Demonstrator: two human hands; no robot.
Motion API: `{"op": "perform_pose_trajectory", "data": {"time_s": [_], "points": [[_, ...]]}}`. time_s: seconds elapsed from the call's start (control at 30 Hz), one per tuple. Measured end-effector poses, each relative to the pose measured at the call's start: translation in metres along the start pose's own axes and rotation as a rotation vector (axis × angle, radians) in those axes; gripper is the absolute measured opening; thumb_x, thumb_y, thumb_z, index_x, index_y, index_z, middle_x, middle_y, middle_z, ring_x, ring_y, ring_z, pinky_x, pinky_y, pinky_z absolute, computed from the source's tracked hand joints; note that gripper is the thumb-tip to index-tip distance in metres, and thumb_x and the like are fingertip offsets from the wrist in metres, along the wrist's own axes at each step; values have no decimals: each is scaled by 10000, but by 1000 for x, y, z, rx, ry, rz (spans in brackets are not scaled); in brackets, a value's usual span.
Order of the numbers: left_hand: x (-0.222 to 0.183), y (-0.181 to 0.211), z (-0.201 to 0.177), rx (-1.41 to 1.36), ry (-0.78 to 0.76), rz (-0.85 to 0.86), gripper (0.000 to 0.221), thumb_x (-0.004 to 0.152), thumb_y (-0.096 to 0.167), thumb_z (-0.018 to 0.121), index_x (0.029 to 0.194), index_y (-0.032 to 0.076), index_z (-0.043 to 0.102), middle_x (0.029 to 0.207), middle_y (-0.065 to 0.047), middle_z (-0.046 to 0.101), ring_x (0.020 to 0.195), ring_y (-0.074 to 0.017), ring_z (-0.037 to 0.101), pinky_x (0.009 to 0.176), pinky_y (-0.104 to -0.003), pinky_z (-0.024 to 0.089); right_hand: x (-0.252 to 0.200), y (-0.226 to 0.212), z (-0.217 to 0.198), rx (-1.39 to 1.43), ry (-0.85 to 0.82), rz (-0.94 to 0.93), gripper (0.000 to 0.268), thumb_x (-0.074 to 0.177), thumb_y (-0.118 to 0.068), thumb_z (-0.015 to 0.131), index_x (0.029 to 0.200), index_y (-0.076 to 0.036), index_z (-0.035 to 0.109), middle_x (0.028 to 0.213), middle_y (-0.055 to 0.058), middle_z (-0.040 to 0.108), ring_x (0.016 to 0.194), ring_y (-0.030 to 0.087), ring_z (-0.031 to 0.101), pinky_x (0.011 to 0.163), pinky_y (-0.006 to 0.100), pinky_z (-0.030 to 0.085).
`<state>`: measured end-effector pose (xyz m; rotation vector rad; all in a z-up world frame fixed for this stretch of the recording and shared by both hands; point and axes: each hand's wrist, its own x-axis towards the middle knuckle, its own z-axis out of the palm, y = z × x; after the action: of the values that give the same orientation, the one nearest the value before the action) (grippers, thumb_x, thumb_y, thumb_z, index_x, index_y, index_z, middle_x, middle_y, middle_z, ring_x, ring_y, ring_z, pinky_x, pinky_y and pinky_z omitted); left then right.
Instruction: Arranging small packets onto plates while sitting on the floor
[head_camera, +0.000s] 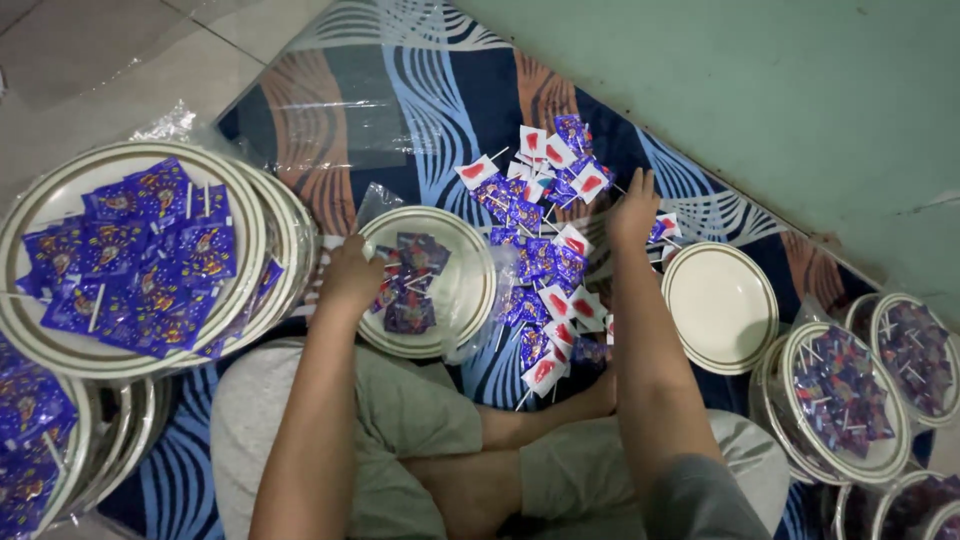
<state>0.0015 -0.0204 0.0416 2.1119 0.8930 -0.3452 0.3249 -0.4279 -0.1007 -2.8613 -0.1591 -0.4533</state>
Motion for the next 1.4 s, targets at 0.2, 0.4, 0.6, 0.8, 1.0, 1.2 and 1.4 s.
{"op": "perform_pose_trajectory", "data": {"time_s": [0.2, 0.4, 0.6, 0.8, 1.0, 1.2, 1.4], "points": [[33, -25, 22, 2, 25, 4, 599, 952, 310, 483, 1480, 29, 438, 1437, -321, 447, 1319, -585, 459, 1061, -676, 413, -23, 15, 33, -181, -109, -67, 464, 1025, -279, 528, 1477, -180, 558, 1493, 45, 561, 1343, 322, 494, 1036, 546, 458], [20, -19, 12, -5, 4, 13, 603, 955, 312, 493, 1492, 45, 427, 1437, -319, 448, 1339, -568, 453, 1079, -651, 405, -77, 12, 7, -331, 309, -90, 144, 903, -294, 627, 821, -266, 743, 836, -40, 623, 917, 199, 594, 862, 397, 394], [-21, 14, -15, -58, -6, 19, 605, 954, 305, 452, 1493, 35, 408, 1427, -331, 451, 1338, -563, 460, 1088, -646, 394, -82, 75, 33, 377, 268, 218, 280, 771, -35, 782, 1025, -153, 808, 785, 80, 716, 769, 279, 694, 739, 340, 539], [0, -4, -3, -115, 2, -25, 601, 929, 300, 478, 1483, 75, 425, 1417, -285, 490, 1323, -522, 507, 1067, -621, 433, -96, 43, -87, 576, -366, 108, 78, 871, -201, 756, 935, -211, 800, 663, 68, 665, 668, 218, 649, 661, 356, 499], [-15, 3, -4, -136, 37, -27, 578, 919, 290, 471, 1467, 106, 446, 1385, -259, 521, 1296, -490, 544, 1041, -594, 471, -170, -88, -173, 977, -806, 374, 267, 827, -38, 808, 1086, 6, 760, 730, 152, 658, 631, 205, 671, 521, 306, 591], [-31, 8, -15, -95, -19, -17, 608, 926, 317, 455, 1506, 141, 407, 1449, -235, 471, 1358, -494, 478, 1081, -637, 389, -197, -175, -101, 1144, -704, 461, 265, 881, -48, 726, 1128, 49, 719, 825, 164, 716, 571, 186, 717, 478, 259, 624], [-29, 11, -14, -79, 21, -17, 584, 905, 329, 487, 1461, 150, 475, 1389, -220, 538, 1300, -503, 533, 1027, -641, 437, -221, -241, -48, 963, -495, 242, 272, 809, -271, 763, 989, -75, 818, 940, 178, 770, 976, 350, 728, 839, 463, 564]]}}
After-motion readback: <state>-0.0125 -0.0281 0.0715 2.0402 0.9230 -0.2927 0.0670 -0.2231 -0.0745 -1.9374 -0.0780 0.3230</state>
